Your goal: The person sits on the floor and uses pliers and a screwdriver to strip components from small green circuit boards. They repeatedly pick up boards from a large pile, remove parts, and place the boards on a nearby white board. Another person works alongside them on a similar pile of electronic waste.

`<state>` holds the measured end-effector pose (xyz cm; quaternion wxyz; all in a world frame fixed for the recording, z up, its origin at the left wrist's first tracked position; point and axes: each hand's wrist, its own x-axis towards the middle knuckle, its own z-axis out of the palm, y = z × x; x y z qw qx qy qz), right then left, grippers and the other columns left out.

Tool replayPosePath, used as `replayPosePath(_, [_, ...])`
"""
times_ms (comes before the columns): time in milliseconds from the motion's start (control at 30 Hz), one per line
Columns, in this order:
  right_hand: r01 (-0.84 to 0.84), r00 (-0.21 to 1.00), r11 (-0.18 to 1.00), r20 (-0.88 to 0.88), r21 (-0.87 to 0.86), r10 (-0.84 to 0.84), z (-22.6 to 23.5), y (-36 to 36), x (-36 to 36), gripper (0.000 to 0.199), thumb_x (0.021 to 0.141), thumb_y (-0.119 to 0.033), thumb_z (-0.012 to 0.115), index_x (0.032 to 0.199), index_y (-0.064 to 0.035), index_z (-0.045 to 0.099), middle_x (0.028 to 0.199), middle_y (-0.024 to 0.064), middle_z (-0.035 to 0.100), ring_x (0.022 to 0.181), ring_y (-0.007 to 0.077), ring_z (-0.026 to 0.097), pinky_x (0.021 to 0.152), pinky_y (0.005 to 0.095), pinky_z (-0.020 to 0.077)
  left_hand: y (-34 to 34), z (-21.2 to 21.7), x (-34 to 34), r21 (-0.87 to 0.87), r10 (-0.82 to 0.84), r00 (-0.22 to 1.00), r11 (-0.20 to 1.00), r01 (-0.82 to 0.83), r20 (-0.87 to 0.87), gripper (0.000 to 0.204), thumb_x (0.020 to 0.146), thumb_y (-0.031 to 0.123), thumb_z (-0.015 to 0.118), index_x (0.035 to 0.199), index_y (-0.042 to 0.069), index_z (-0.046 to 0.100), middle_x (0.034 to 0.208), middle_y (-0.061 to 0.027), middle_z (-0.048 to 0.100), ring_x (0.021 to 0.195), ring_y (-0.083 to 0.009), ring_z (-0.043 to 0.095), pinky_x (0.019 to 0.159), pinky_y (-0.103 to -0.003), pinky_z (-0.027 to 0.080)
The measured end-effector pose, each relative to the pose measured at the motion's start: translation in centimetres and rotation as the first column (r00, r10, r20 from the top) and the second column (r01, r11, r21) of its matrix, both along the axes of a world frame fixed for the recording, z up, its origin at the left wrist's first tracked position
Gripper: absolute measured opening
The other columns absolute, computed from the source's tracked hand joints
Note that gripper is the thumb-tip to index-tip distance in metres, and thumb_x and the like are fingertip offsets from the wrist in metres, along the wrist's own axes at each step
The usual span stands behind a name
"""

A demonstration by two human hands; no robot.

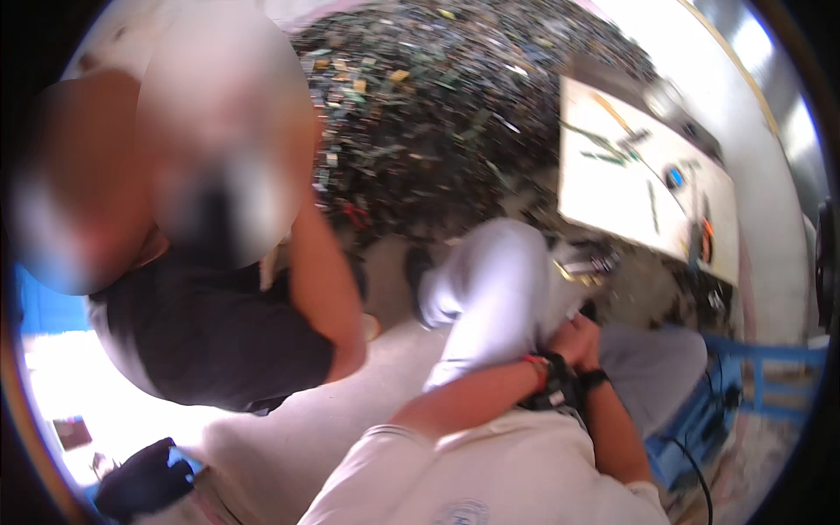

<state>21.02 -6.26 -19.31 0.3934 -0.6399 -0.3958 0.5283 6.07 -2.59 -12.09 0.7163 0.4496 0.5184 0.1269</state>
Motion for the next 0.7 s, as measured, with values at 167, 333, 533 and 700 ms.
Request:
replayPosePath(167, [-0.191, 0.946, 0.969, 0.294, 0.156, 0.139, 7.8, 2.4, -6.3, 0.033, 0.096, -0.023, 0.053, 0.073, 0.0001, 0.057, 0.065, 0.0024, 0.054, 0.065, 0.0100, 0.046, 0.057, 0.0326, 0.0414, 0.3, 3.4, -1.6, 0.037, 0.199, 0.978, 0.980, -0.197, -0.060, 0.069, 0.094, 0.050, 0.036, 0.117, -0.012, 0.056, 0.115, -0.0340, 0.060, 0.117, -0.0418, 0.056, 0.098, -0.042, 0.044])
replayPosePath(333, [-0.703, 0.632, 0.707, 0.390, -0.074, 0.670, 6.2, 9.0, -4.4, 0.024, 0.085, -0.023, 0.063, 0.093, -0.0007, 0.063, 0.077, 0.0118, 0.067, 0.073, 0.0258, 0.066, 0.065, 0.0354, 0.0517, 0.9, 3.2, -2.7, -0.090, 0.271, 0.962, 0.959, -0.270, 0.008, 0.048, 0.093, 0.038, 0.048, 0.101, -0.008, 0.061, 0.091, -0.0130, 0.063, 0.087, -0.0200, 0.058, 0.076, -0.033, 0.046])
replayPosePath(533, [-0.234, 0.947, 0.779, 0.046, -0.582, 0.319, 0.3, 12.3, -2.2, 0.023, 0.087, -0.022, 0.063, 0.091, -0.0002, 0.065, 0.071, 0.0084, 0.067, 0.059, 0.0156, 0.063, 0.053, 0.0282, 0.0514, 1.6, 7.8, -4.3, -0.145, 0.263, 0.954, 0.959, -0.243, 0.144, 0.030, 0.092, 0.024, 0.056, 0.078, -0.003, 0.058, 0.064, -0.0038, 0.054, 0.064, -0.0087, 0.046, 0.058, -0.030, 0.041])
replayPosePath(700, [-0.314, 0.695, 0.874, 0.537, -0.371, 0.478, -6.3, 11.7, -0.1, 0.020, 0.084, -0.022, 0.063, 0.090, -0.0028, 0.066, 0.077, 0.0120, 0.068, 0.069, 0.0235, 0.067, 0.062, 0.0367, 0.0528, 2.2, 8.8, -4.9, -0.180, 0.203, 0.966, 0.968, -0.173, 0.163, 0.022, 0.093, 0.018, 0.056, 0.083, -0.001, 0.058, 0.067, 0.0027, 0.050, 0.064, -0.0050, 0.043, 0.056, -0.025, 0.037])
